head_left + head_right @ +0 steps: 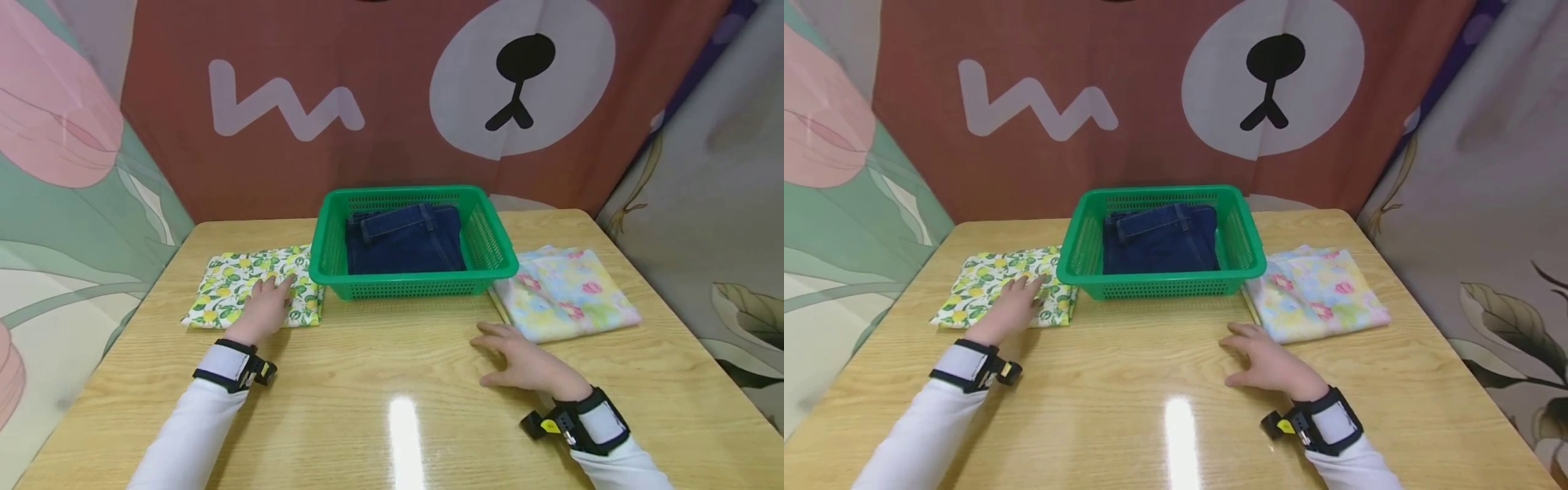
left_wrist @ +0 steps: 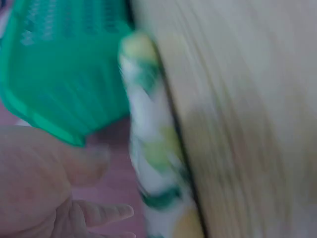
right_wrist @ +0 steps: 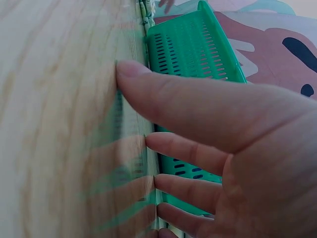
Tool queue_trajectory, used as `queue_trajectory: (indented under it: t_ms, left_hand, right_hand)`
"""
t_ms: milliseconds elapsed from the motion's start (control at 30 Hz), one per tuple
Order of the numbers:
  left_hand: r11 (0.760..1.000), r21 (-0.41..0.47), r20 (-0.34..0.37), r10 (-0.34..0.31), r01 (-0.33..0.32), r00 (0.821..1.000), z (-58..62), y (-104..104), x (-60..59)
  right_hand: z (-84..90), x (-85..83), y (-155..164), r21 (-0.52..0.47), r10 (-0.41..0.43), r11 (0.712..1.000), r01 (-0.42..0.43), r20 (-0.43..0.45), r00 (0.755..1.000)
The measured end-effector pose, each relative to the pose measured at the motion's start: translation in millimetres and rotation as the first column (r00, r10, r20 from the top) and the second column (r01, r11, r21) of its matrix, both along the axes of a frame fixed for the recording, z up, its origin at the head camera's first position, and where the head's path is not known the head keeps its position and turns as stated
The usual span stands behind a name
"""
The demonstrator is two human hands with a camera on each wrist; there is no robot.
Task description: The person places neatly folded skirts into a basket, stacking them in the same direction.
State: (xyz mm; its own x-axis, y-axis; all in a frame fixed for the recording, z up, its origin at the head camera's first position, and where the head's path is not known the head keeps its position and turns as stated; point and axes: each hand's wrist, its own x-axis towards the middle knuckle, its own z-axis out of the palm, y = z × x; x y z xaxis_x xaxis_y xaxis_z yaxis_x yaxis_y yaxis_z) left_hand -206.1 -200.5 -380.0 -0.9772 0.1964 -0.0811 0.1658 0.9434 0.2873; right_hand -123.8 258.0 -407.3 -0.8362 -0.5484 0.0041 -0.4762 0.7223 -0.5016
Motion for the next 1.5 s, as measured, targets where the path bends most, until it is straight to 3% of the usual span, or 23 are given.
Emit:
queue_trajectory:
  t_ms: [200, 500, 733, 933, 1233, 1500]
  left_hand:
    - [0.998, -0.032, 0.156, 0.051, -0.047, 0.987, -3.7, -19, -19.2]
    - [0.998, -0.060, 0.218, 0.026, -0.013, 0.976, 1.5, -24, -35.9]
    - [0.997, -0.079, 0.251, 0.028, -0.009, 0.968, 2.2, -27, -41.6]
    - [0.999, -0.054, 0.242, 0.009, 0.004, 0.970, -0.1, -28, -38.2]
    - [0.999, -0.038, 0.226, -0.028, 0.038, 0.974, -0.6, -37, -22.8]
    - [0.995, -0.094, 0.302, -0.004, 0.034, 0.953, 10.8, -38, -6.3]
  right_hand:
    - [-0.4, 0.5, -1, -0.003, -0.007, 1.000, 0.007, 0.032, 0.999]
    - [1.2, 1.3, 0, -0.001, -0.010, 1.000, 0.010, -0.007, 1.000]
    - [2.8, -1.6, -1, 0.004, -0.013, 1.000, 0.013, 0.004, 1.000]
    - [2.9, -0.3, 0, 0.009, -0.015, 1.000, 0.015, 0.014, 1.000]
    - [5.2, 2.7, 2, 0.002, -0.019, 1.000, 0.019, 0.017, 1.000]
    - [4.2, 1.9, 0, 0.003, -0.009, 1.000, 0.009, 0.017, 1.000]
